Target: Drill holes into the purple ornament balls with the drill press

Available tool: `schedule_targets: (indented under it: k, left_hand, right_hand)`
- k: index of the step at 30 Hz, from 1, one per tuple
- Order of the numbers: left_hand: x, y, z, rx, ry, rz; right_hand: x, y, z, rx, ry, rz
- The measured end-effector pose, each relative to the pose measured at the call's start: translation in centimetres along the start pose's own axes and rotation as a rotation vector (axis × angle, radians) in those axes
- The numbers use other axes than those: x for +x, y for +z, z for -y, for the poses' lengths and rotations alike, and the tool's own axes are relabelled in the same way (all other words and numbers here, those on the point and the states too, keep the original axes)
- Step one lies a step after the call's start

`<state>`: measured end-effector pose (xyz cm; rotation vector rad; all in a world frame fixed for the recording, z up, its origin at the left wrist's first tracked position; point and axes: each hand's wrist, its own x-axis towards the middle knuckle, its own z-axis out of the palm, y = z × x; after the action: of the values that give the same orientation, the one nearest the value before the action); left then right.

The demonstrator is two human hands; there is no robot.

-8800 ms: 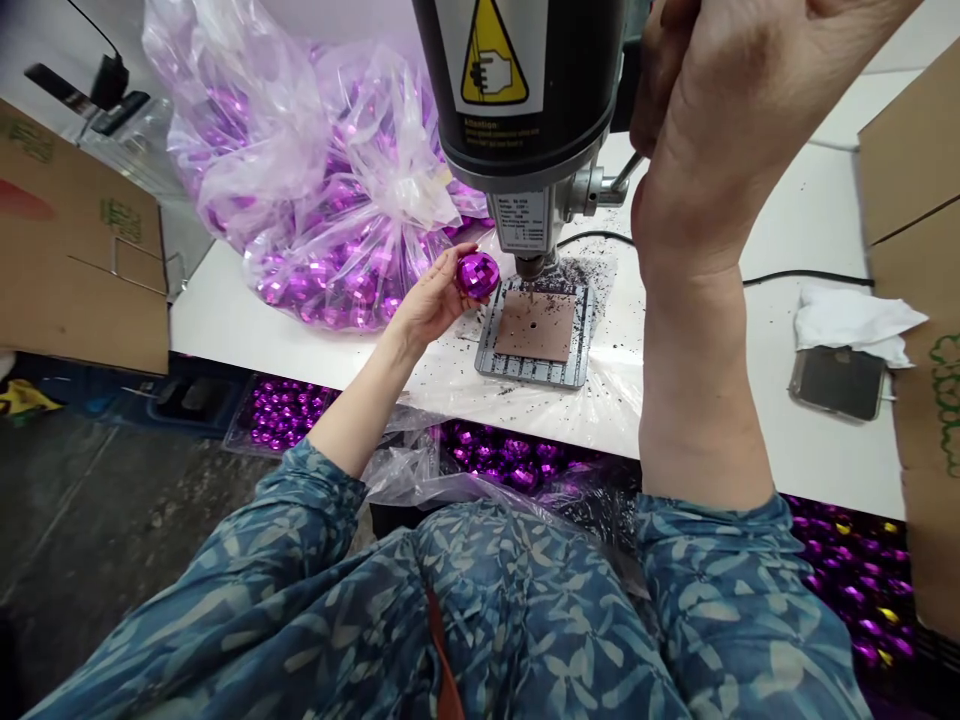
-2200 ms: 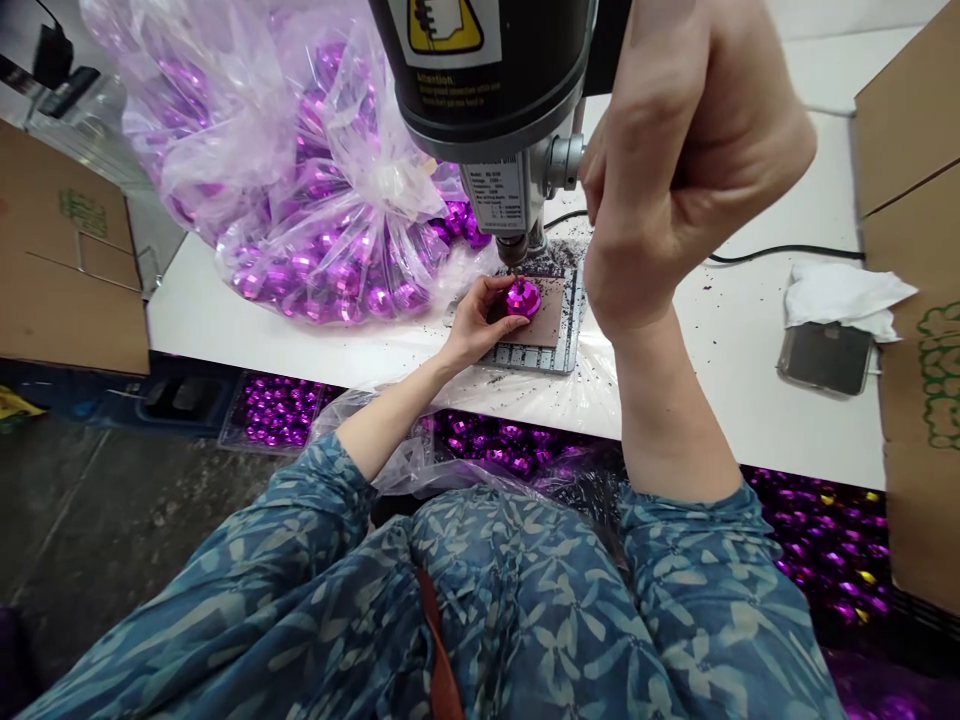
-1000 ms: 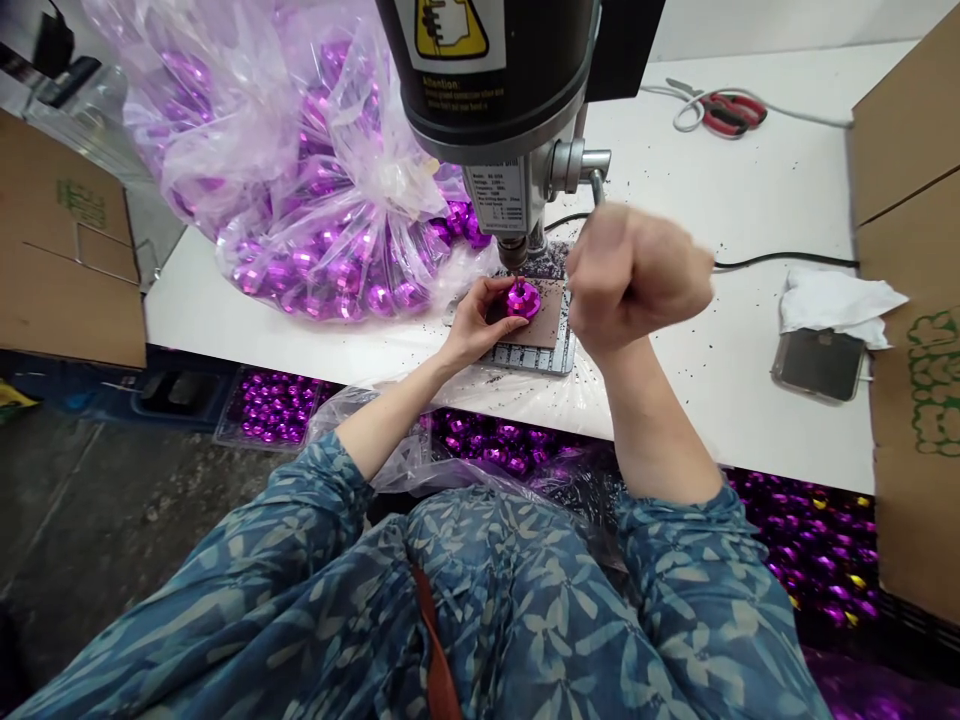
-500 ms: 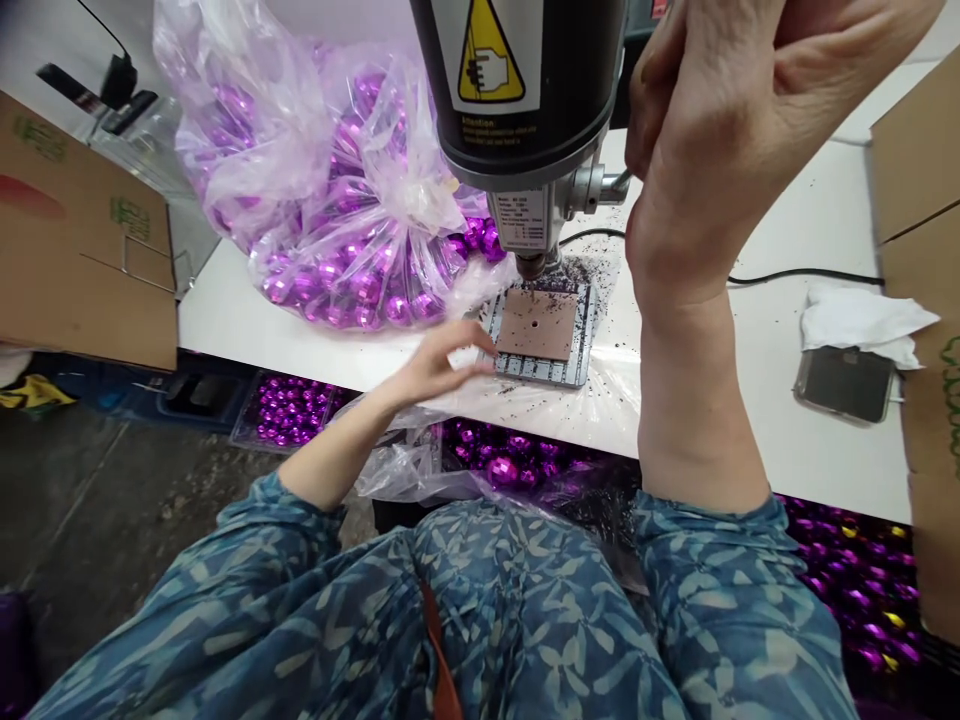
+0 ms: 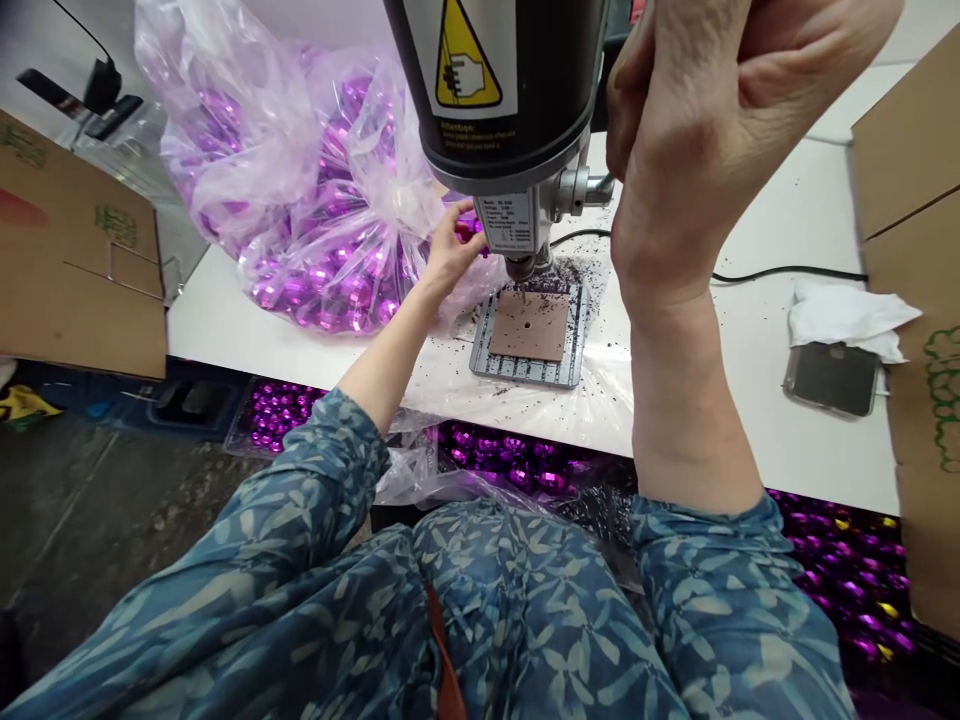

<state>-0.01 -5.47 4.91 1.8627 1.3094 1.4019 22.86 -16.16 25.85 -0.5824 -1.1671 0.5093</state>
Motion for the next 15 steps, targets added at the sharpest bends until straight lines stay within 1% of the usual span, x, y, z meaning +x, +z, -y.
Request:
schedule_targets:
  k: [2,3,5,6,8,10,12,15]
  left_hand:
    - [-2.0,-1.4,-1.1,-0.168,-0.064,-0.017]
    - [-3.3,-1.9,-1.9,-0.209,-0.095,-0.006]
    - [-6.2,-2.4,-3.6,-0.254,-0.121,0.032]
    - [-7.6,-2.3,-4.5,-0.265,-0.130,0.060]
    - [-10.1,-1.4,-5.6,-0.287,-0.138,0.114]
    - [-11.8,-0.1,-5.9,-0.319,-0.140,0.146]
    - [-12.4,1.3,-5.5,-0.348,-0.143,0.161]
    - [-12.2,2.6,-4.5,-0.356,-0.150,0.177]
  right_hand:
    - [0.0,0.1,-0.3,0.027,-0.015,-0.020]
    - [0.0,0.1,-0.4,0.031,-0.016,-0.034]
    - [-0.2,0.1,-0.4,0.015,0.004,-0.056]
    - [-0.2,0.0,-0.3,-0.009,0.024,-0.055]
    - [-0.3,-0.1,0.0,-0.064,0.072,-0.062]
    - [-0.3,-0.2,0.2,-0.115,0.111,-0.057]
    - [-0.3,-0.2,0.0,-0.090,0.100,-0.061]
    - [-0.3,-0.2,-0.6,-0.015,0.029,-0.060]
